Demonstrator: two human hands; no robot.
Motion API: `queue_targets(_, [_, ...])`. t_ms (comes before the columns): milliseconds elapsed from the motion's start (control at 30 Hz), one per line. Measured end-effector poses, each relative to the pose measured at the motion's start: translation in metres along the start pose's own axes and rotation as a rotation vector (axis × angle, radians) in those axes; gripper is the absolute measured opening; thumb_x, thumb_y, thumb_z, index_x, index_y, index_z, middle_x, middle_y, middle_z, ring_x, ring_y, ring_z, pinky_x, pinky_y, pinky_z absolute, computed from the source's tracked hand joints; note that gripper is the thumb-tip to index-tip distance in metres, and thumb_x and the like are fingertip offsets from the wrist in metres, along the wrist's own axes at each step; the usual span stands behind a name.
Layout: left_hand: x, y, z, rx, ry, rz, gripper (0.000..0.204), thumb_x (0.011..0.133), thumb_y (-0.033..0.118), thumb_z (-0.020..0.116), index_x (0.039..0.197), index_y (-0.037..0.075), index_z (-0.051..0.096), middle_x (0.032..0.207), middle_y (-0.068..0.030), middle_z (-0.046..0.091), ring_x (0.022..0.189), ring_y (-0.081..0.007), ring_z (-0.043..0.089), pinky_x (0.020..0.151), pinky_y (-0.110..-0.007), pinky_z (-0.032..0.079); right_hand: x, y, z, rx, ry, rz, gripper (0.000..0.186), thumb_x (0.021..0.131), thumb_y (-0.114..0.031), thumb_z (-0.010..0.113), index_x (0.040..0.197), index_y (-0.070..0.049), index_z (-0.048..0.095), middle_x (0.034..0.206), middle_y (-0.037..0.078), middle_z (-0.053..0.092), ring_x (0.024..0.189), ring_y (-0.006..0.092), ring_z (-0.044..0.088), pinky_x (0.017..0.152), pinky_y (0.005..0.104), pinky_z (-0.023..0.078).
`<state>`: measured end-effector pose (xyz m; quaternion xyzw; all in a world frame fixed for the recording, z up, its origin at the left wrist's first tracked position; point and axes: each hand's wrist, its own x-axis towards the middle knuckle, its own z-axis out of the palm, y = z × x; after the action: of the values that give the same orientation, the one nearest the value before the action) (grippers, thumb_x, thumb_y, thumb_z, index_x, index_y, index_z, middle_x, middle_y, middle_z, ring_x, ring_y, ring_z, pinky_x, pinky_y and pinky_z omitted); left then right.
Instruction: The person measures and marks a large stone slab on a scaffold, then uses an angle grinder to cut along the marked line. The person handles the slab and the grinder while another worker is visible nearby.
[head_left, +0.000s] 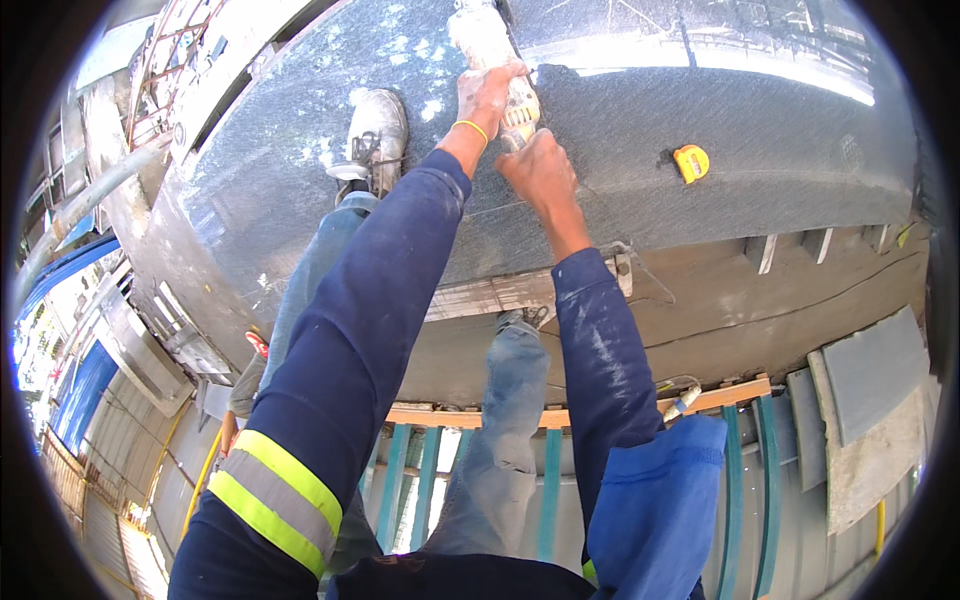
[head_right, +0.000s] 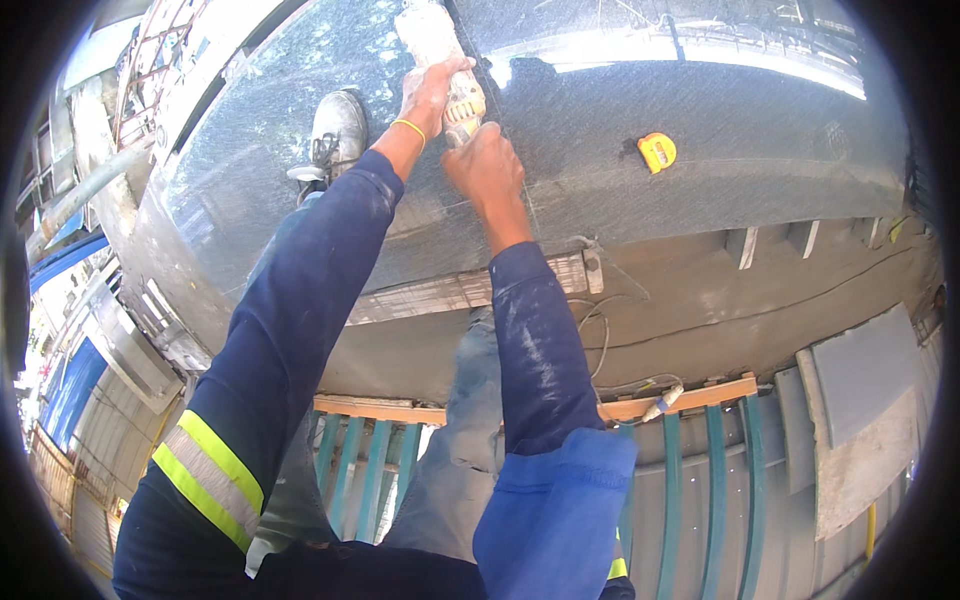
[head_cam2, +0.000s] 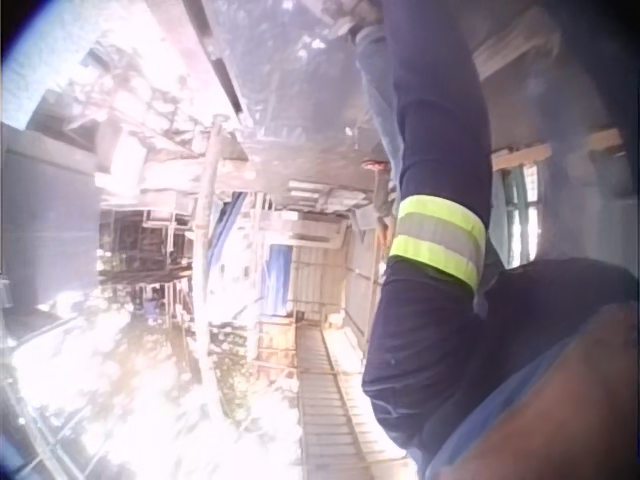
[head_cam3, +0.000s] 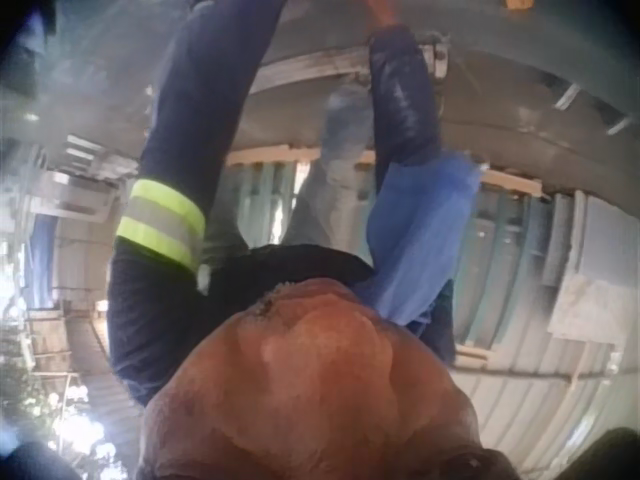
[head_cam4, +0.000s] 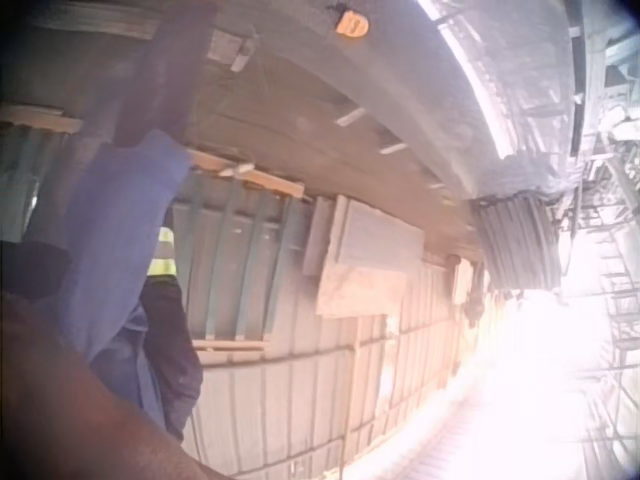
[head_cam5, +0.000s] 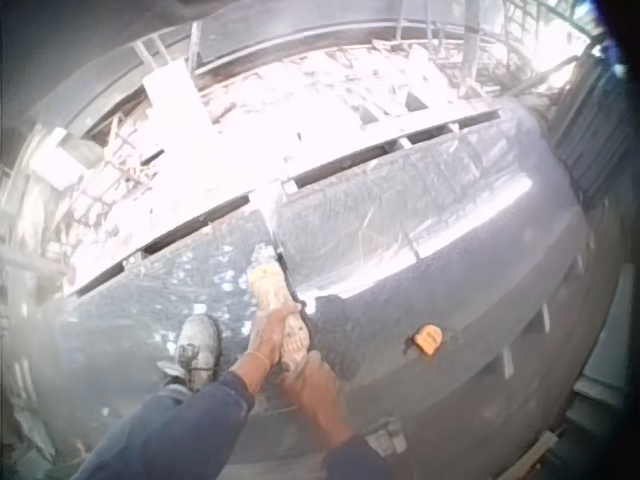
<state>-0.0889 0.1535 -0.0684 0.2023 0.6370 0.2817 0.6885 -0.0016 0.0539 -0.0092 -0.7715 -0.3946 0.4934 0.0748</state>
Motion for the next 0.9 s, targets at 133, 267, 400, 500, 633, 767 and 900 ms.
queue_targets(133, [0.000,-0.003,0.000,-0.027,-0.021,-0.050,0.022,0.086,0.020,0.071,0.099,0.004,0.066,0.078,-0.0074,0.064,0.061,-0.0213,0.066,0.054,-0.038,0.059,-0.004,0.001,-0.001,0.023,-0.017,0.028,0.046,0.077,-0.026,0.074,0.106,0.007,0.061,0.105,0.031,0.071,0.101,0.0459,0.070,0.088,0.0513,0.055])
queue_targets(267, [-0.007,-0.012,0.000,-0.007,0.008,-0.020,0.021,0.087,0.019,0.070,0.101,0.005,0.064,0.078,-0.0069,0.064,0.060,-0.0214,0.065,0.054,-0.039,0.059,-0.017,0.001,-0.006,0.005,-0.027,0.043,0.044,0.078,-0.025,0.072,0.106,0.007,0.062,0.103,0.031,0.071,0.100,0.0454,0.070,0.087,0.0519,0.055])
queue_targets(400, [-0.009,-0.014,-0.003,-0.002,0.000,0.009,0.021,0.086,0.017,0.072,0.101,0.004,0.064,0.080,-0.0076,0.064,0.061,-0.0220,0.065,0.054,-0.039,0.059,-0.018,0.007,-0.003,0.021,-0.013,0.009,0.039,0.078,-0.022,0.071,0.102,0.008,0.062,0.099,0.034,0.071,0.096,0.0475,0.071,0.085,0.0539,0.055])
queue_targets(500, [-0.013,-0.007,0.002,0.009,0.001,-0.009,0.021,0.086,0.017,0.071,0.100,0.003,0.064,0.081,-0.0083,0.064,0.061,-0.0226,0.065,0.053,-0.039,0.059,-0.015,0.008,-0.002,0.029,0.016,0.000,0.037,0.078,-0.021,0.071,0.099,0.009,0.063,0.097,0.034,0.070,0.094,0.0490,0.071,0.083,0.0547,0.055])
queue_targets(633, [-0.003,0.002,0.003,0.011,0.030,-0.033,0.021,0.086,0.017,0.071,0.098,0.002,0.063,0.080,-0.0094,0.064,0.059,-0.0236,0.065,0.052,-0.040,0.059,-0.003,0.004,0.000,0.051,0.004,-0.010,0.043,0.075,-0.024,0.074,0.100,0.009,0.063,0.098,0.034,0.070,0.095,0.0477,0.071,0.083,0.0526,0.055])
queue_targets(767, [-0.001,0.000,0.003,-0.024,0.000,-0.097,0.021,0.086,0.019,0.071,0.096,0.002,0.063,0.079,-0.0096,0.063,0.058,-0.0240,0.064,0.052,-0.040,0.059,0.000,0.006,0.001,0.038,-0.015,0.004,0.048,0.074,-0.028,0.076,0.102,0.009,0.062,0.099,0.033,0.071,0.097,0.0457,0.071,0.083,0.0508,0.055])
queue_targets(900, [-0.015,-0.005,0.007,0.025,0.053,-0.032,0.022,0.085,0.018,0.071,0.099,0.001,0.064,0.079,-0.0094,0.063,0.058,-0.0240,0.064,0.052,-0.040,0.058,-0.014,0.010,-0.002,0.046,0.002,-0.006,0.043,0.076,-0.026,0.075,0.100,0.008,0.063,0.098,0.034,0.070,0.096,0.0479,0.070,0.084,0.0533,0.055])
